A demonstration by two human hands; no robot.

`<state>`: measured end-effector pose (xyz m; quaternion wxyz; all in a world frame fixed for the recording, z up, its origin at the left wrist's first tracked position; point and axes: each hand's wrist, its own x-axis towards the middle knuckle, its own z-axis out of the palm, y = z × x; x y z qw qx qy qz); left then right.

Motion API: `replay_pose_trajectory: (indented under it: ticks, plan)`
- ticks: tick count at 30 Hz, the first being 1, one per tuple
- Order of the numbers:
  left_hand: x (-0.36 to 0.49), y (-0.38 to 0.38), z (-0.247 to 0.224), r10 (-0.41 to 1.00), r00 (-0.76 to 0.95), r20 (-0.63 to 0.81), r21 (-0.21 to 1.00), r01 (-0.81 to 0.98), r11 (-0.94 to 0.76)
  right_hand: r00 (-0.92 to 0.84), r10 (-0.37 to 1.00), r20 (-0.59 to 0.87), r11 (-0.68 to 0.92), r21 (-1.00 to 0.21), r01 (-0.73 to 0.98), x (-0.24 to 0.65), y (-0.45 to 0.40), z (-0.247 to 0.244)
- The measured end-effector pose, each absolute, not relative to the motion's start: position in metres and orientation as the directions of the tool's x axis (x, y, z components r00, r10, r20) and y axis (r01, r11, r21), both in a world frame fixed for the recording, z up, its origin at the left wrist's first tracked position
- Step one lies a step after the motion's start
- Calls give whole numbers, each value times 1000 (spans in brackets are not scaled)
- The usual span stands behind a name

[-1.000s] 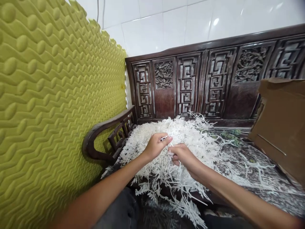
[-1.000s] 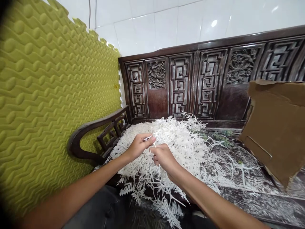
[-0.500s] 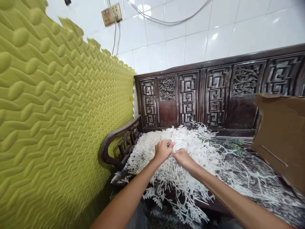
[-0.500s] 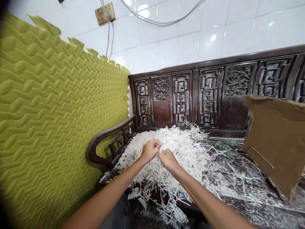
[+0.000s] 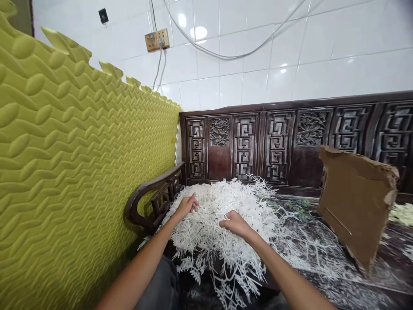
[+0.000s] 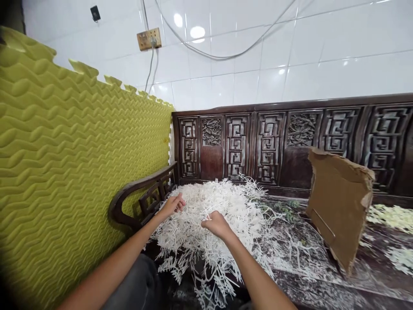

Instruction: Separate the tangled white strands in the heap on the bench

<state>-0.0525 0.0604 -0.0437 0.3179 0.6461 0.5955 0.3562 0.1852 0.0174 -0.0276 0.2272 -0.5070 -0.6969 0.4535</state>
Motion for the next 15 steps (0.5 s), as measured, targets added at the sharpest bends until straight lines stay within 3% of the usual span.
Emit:
replay_pose_trajectory:
  ticks: [7,12,15]
  plan:
    - [1,38,-37,955,237,179,730,619,-291,-407,905,-123,141,-816,560,173,41,-48]
    - [10,47,-42,951,224,213,669,676,-309,-383,913,-137,124,-804,582,166,52,-53]
    - [7,55,-40,963,125,238,660,707,-255,-351,928,-121,107,-817,566,161,55,-46]
